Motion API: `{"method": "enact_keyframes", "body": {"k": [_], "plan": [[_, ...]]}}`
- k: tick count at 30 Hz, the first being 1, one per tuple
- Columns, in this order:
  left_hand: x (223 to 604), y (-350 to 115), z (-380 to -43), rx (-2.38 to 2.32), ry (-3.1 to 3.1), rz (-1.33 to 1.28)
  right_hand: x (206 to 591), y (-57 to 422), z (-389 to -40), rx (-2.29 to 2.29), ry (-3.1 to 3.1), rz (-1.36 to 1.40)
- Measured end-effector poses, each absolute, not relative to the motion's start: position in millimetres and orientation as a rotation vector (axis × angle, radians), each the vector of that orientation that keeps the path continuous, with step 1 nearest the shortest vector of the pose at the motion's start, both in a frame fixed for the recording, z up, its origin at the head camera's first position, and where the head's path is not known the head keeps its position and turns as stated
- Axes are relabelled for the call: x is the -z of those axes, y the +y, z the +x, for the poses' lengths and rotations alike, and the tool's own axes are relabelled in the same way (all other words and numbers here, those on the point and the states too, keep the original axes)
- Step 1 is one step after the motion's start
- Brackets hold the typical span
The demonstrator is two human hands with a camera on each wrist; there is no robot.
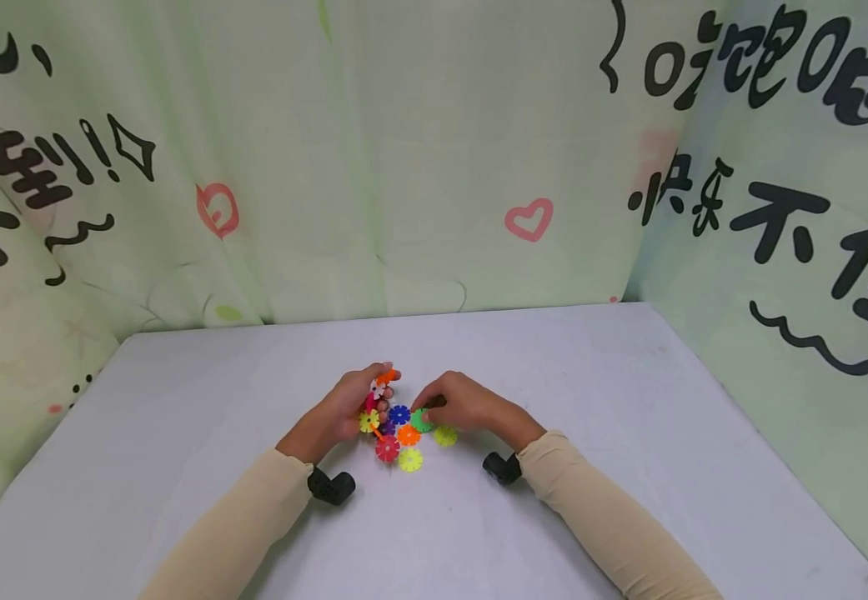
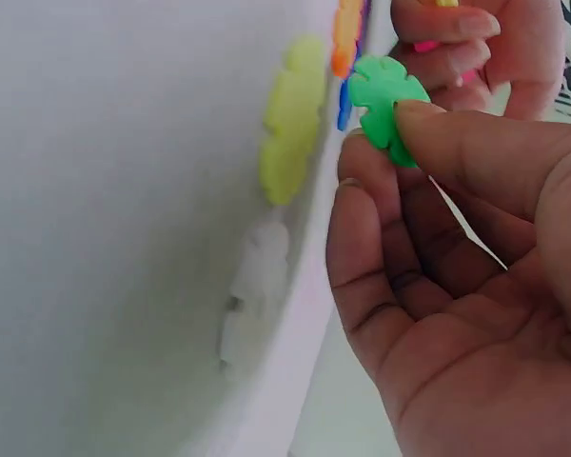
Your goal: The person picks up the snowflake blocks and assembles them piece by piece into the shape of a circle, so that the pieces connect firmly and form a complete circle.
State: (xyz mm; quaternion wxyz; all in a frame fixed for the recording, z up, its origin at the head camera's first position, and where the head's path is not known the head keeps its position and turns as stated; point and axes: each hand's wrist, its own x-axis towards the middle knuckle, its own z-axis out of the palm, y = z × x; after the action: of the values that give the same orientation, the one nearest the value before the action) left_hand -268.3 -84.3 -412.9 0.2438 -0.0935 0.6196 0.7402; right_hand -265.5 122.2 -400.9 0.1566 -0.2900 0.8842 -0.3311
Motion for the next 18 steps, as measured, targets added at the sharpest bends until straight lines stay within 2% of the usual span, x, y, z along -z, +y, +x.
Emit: {"method": "enact_keyframes", "body": {"k": [18], "plan": [[412.5,-83.0,-266.2,-2.032,1.601,-0.198,388.3,117.7,-275.1,1.497,2.576,-0.587]]}}
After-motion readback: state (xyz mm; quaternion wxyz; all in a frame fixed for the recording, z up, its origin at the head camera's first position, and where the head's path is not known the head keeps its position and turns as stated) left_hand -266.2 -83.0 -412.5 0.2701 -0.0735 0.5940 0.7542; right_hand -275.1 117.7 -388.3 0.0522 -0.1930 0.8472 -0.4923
